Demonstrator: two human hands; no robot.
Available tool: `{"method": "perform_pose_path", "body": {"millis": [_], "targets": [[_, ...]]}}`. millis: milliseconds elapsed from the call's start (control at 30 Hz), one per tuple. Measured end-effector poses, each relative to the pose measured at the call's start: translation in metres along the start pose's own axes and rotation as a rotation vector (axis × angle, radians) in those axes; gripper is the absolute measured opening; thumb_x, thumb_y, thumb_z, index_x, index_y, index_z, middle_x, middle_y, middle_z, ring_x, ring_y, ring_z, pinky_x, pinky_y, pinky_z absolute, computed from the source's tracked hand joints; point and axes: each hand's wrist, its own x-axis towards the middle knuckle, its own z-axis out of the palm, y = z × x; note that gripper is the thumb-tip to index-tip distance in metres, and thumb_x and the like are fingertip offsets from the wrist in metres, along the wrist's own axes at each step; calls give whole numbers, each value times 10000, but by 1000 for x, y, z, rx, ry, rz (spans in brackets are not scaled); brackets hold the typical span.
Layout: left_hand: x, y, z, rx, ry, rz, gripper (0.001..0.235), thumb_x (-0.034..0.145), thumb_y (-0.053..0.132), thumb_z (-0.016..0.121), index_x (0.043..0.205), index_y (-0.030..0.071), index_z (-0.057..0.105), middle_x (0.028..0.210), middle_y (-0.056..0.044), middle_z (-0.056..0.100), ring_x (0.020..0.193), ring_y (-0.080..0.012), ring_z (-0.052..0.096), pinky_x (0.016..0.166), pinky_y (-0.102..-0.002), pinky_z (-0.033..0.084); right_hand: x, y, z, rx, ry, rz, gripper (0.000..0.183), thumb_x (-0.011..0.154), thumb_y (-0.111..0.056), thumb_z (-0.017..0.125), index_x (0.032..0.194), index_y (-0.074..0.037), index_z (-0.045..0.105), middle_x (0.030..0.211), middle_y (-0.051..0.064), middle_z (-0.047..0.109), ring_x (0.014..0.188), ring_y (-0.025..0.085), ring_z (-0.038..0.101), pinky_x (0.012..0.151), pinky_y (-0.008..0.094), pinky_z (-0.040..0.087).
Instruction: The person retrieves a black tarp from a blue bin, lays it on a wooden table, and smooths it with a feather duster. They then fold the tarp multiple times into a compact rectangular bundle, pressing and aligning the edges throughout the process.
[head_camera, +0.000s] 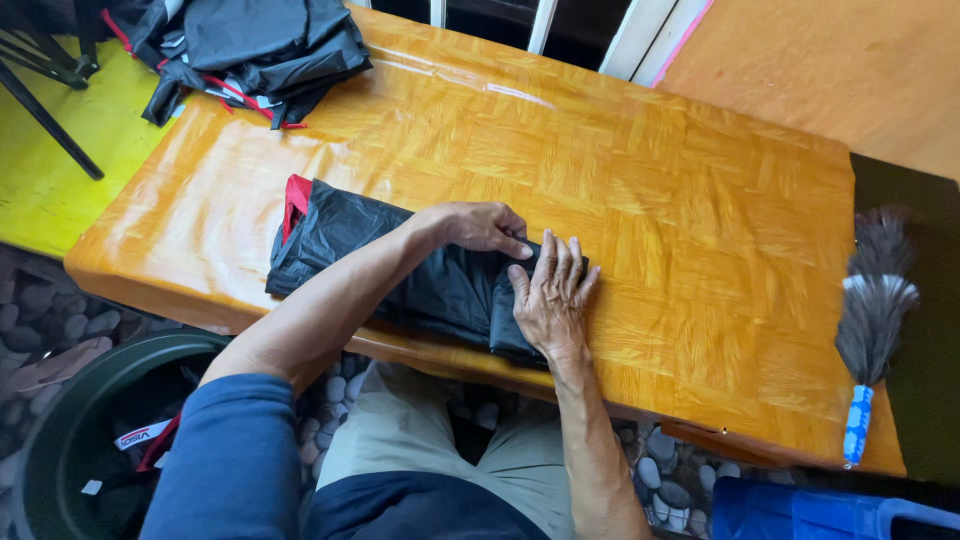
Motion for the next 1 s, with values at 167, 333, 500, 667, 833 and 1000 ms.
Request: {"method": "perform_pose_path", "body": {"millis": [167, 333, 500, 667, 833, 1000], "targets": [[17, 22, -6, 491, -143, -70, 412, 925, 543, 676, 1135, 199, 763, 949, -81, 759, 878, -200, 743, 810, -344, 574, -1, 0, -1, 11, 14, 9, 727, 1082, -556, 327, 1590, -40, 258, 1518, 181, 353, 1513, 401, 208, 1135, 802, 137], [22, 35, 6, 494, -74, -164, 314, 868, 379, 693, 1011, 113, 781, 780, -108, 746, 746, -193, 772, 740, -282, 629, -1, 1, 2, -17, 11, 35, 732, 1077, -568, 325, 1590, -51, 256, 1514, 181, 354, 1516, 399, 212, 1142, 799, 142], [24, 5, 7, 373, 304, -150, 102, 751, 253, 732, 775, 157, 758, 542, -45, 674, 696, -248, 766, 648, -361, 609, -2, -2, 2, -10, 8, 57, 731, 1074, -562, 333, 1590, -48, 271, 1511, 180, 354, 1518, 411, 200, 1135, 808, 127], [8, -10, 9, -273, 206, -97, 321, 964, 279, 611, 1004, -16, 729, 828, -146, 707, 754, -162, 733, 718, -272, 651, -1, -2, 3, -45, 17, 49, 726, 1075, -568, 314, 1588, -55, 284, 1503, 182, 361, 1514, 410, 212, 1133, 800, 153], [-6, 21, 13, 135, 250, -159, 307, 792, 377, 831, 1041, 200, 797, 921, -103, 764, 946, -242, 750, 868, -365, 613, 0, -2, 4, -43, 25, 70, 716, 1061, -547, 358, 1593, -75, 275, 1501, 161, 357, 1511, 398, 215, 1136, 796, 169], [0, 4, 30, 60, 359, -145, 239, 731, 308, 879, 953, 244, 815, 778, -36, 719, 843, -193, 733, 811, -328, 597, 1, 0, 7, -34, 18, 90, 718, 1056, -553, 367, 1594, -88, 272, 1502, 147, 355, 1515, 391, 206, 1134, 802, 169]]}}
